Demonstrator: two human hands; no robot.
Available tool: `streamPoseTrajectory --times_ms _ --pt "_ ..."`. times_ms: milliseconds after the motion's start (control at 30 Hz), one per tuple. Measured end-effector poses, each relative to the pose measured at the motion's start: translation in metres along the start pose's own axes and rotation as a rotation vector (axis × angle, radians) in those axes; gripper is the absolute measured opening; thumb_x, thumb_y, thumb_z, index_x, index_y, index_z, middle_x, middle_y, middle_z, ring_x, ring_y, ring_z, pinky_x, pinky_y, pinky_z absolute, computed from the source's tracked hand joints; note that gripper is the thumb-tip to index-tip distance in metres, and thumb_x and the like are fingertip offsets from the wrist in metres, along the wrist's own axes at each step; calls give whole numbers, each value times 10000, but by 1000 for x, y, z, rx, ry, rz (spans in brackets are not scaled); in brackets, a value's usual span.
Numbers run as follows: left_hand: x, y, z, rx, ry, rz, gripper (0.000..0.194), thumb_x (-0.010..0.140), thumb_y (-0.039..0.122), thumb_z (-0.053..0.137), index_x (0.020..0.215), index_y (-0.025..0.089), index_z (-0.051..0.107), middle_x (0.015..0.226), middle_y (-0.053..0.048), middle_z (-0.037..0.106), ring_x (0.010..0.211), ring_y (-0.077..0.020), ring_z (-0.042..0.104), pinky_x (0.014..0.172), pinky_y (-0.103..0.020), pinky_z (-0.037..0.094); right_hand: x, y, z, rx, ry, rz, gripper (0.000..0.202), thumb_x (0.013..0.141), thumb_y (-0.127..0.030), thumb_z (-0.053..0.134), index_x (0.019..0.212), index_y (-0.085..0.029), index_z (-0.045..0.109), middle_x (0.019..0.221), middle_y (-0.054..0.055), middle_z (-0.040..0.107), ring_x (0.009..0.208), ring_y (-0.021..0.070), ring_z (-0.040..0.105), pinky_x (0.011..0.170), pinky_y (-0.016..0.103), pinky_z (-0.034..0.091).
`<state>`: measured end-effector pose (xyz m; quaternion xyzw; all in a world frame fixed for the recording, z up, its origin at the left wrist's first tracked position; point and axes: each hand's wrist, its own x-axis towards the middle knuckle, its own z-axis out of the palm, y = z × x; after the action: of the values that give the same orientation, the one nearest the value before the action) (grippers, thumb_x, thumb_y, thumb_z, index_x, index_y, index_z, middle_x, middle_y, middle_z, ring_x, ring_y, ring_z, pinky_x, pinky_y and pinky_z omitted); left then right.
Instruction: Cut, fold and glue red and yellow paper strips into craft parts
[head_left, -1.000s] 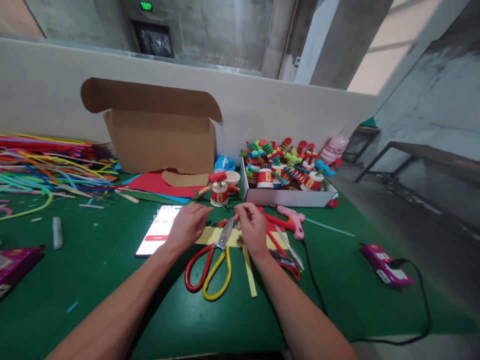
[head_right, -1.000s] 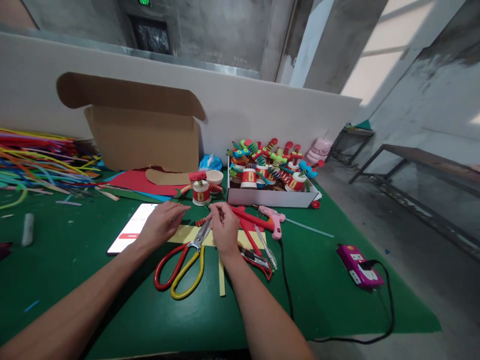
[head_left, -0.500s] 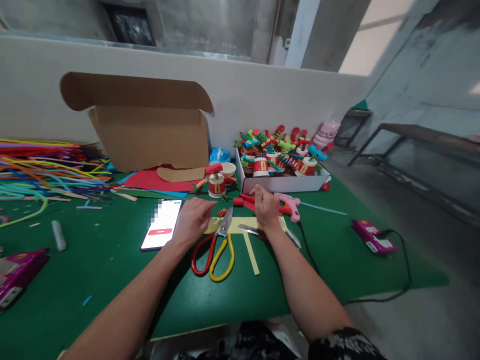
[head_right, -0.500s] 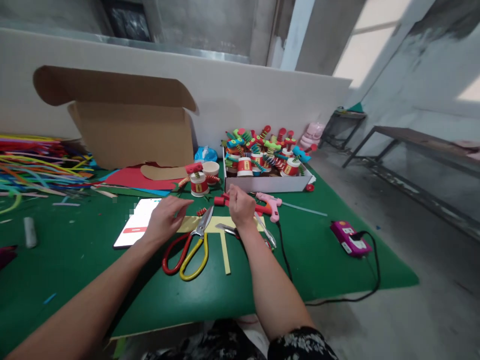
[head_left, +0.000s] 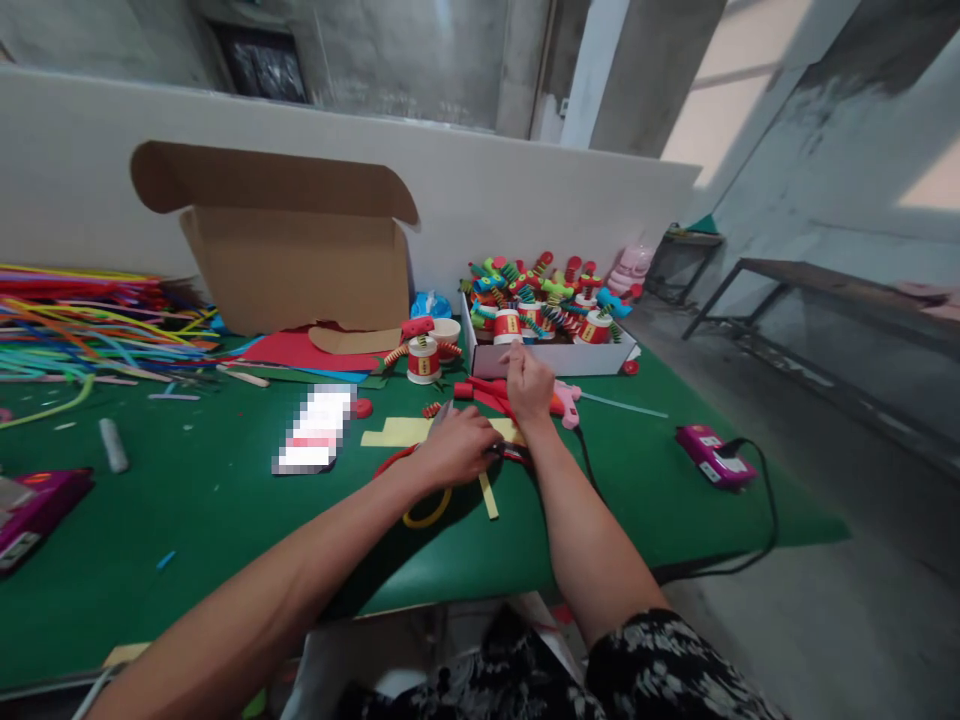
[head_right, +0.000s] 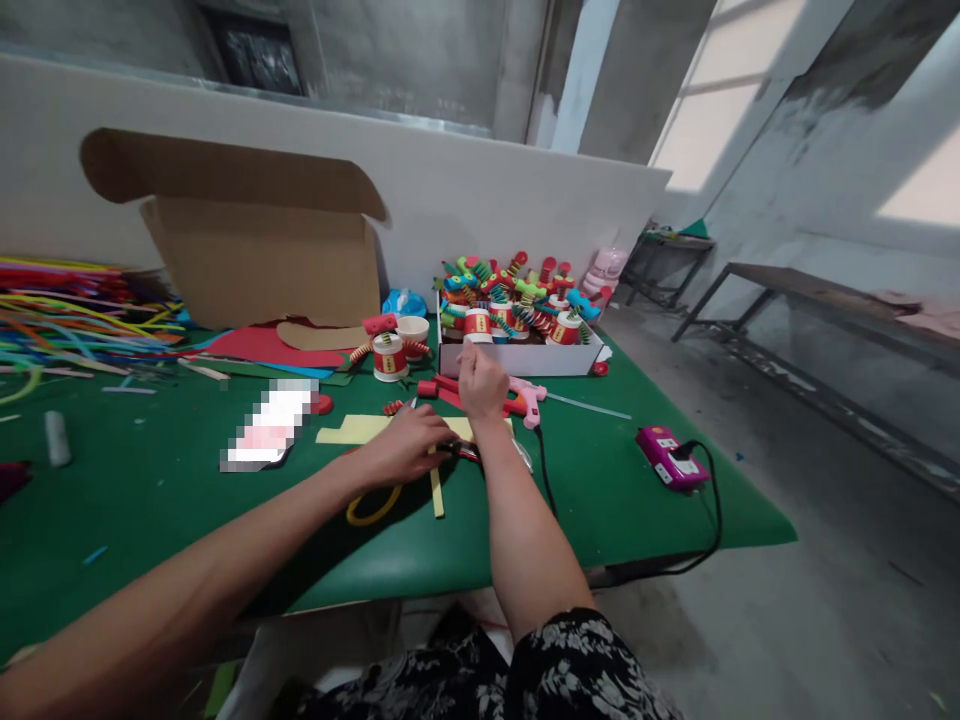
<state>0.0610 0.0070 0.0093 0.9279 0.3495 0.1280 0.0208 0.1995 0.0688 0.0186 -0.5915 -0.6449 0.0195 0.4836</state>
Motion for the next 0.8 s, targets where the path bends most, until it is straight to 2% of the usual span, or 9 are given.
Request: streamPoseTrajectory --times_ms 133,200,300,367,467,567,600,700,800 --pt "21 15 16 95 -84 6 265 746 257 614 989 150 627 922 -104 651 916 -265 534 732 -359 422 1 -4 -3 34 23 -33 536 931 -448 237 743 -172 656 692 60 660 642 153 575 617 243 349" --pt "28 17 19 106 -118 4 229 755 237 602 953 127 635 914 -120 650 896 -262 558 727 -352 440 1 -6 -5 58 35 -45 530 934 -437 237 748 -170 655 687 58 656 640 151 575 622 242 352" --pt "35 17 17 85 -141 65 151 776 171 551 885 131 647 893 -110 650 824 -219 593 703 -310 458 1 -11 -10 98 46 -54 520 931 -432 246 750 -170 656 677 56 647 637 151 574 631 247 361" --pt "34 14 9 143 -72 75 174 809 135 476 879 124 635 884 -97 641 810 -198 597 692 -287 457 0 -16 -15 129 53 -78 507 928 -430 252 759 -173 655 679 57 644 653 157 578 638 253 371" --pt "25 -5 -10 325 79 12 266 862 114 339 890 115 603 884 -82 611 858 -195 584 713 -287 444 -4 -24 -25 172 84 -119 493 924 -438 256 787 -178 653 689 62 636 683 166 588 646 260 384" --pt "7 -40 -31 375 115 -128 199 826 104 408 913 127 586 858 -103 602 814 -209 573 675 -307 448 -3 -28 -29 199 104 -115 499 924 -446 249 801 -176 651 679 61 628 682 164 592 642 257 391" --pt "0 -52 -35 353 127 -140 201 816 103 423 928 136 586 895 -110 604 857 -219 567 693 -311 449 -2 -27 -28 197 87 -106 501 923 -449 253 788 -177 651 664 56 624 672 161 591 636 253 391" --pt "-22 -83 -41 234 140 -64 305 806 97 410 1037 197 582 1091 -94 588 996 -215 537 778 -310 442 3 -20 -21 168 -12 -85 492 916 -452 287 729 -180 651 618 36 616 631 144 579 613 235 383" --pt "-41 -99 -37 77 171 -108 306 813 141 403 1001 245 620 1248 -48 525 1085 -209 511 830 -303 434 5 -12 -13 129 -95 -75 476 913 -444 315 704 -183 653 601 26 618 603 136 571 598 230 371"
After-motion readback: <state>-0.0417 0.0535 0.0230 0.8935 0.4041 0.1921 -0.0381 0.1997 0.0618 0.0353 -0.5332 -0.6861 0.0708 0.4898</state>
